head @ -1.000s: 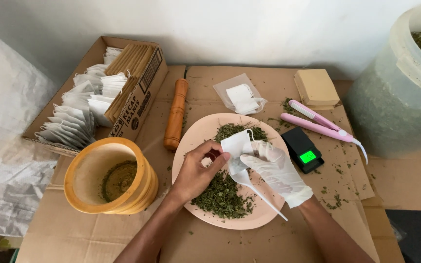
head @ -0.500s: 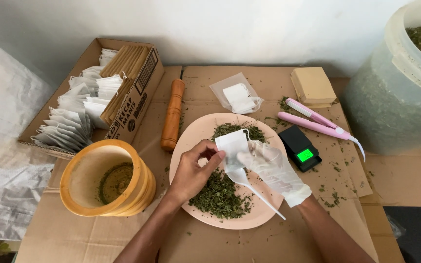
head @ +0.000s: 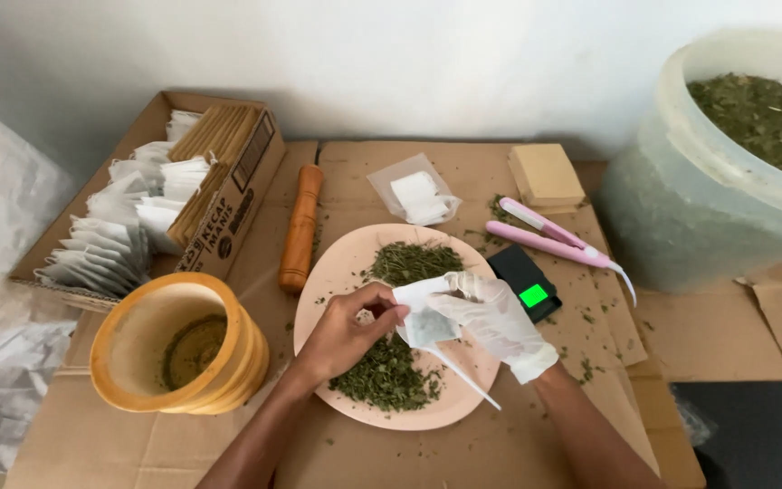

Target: Filling small tea bags with dried herbs using a spoon and sealing them with a heat sealer.

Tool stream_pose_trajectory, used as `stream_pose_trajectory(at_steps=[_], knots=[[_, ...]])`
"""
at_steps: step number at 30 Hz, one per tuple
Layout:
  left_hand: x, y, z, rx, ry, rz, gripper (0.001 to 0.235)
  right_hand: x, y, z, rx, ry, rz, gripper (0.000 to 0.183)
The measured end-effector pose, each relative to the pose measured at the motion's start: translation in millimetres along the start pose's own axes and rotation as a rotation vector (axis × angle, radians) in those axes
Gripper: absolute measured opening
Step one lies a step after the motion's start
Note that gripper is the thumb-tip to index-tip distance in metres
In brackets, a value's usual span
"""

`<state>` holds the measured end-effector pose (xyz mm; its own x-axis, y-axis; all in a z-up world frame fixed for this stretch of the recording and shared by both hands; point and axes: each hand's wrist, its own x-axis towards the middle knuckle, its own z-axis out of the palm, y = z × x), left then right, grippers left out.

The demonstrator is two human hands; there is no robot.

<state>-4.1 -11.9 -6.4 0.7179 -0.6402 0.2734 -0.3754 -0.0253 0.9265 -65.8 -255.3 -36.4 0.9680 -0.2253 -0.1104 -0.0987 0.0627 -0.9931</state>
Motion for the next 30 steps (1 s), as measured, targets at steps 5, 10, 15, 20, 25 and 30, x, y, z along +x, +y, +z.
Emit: stream_pose_trajectory(at_steps=[5,10,15,20,25,30], knots=[[9.3,-3.1,3.8,-0.028,-0.026,-0.004,0.006,-29.8,-74.1,-24.8,0.005,0.216,0.013,0.030],[19.1,12.4,16.2,-0.007,-0.059,-0.018,0.009,19.2,-16.4,-98.3,-0.475,0.477,0.133,0.037],[39.8,10.3,40.3,0.099,-0.134,-0.004,0.011,40.9,28.3,-134.4,-0.718,0.795,-0.268,0.054],[72.7,10.2,67.4,0.396,-0.138,0.188,0.019,13.8,-2.5,-102.3,-0.517,0.807,-0.322,0.036],[100.7,-7.7,99.3,0.629,-0.079,0.344,0.033,26.1,11.3,-120.2,-0.535,0.816,-0.410,0.028],[124.5,-20.6,119.7,0.716,-0.104,0.332,0.040,20.5,8.9,-125.5,-0.573,0.780,-0.429,0.023]])
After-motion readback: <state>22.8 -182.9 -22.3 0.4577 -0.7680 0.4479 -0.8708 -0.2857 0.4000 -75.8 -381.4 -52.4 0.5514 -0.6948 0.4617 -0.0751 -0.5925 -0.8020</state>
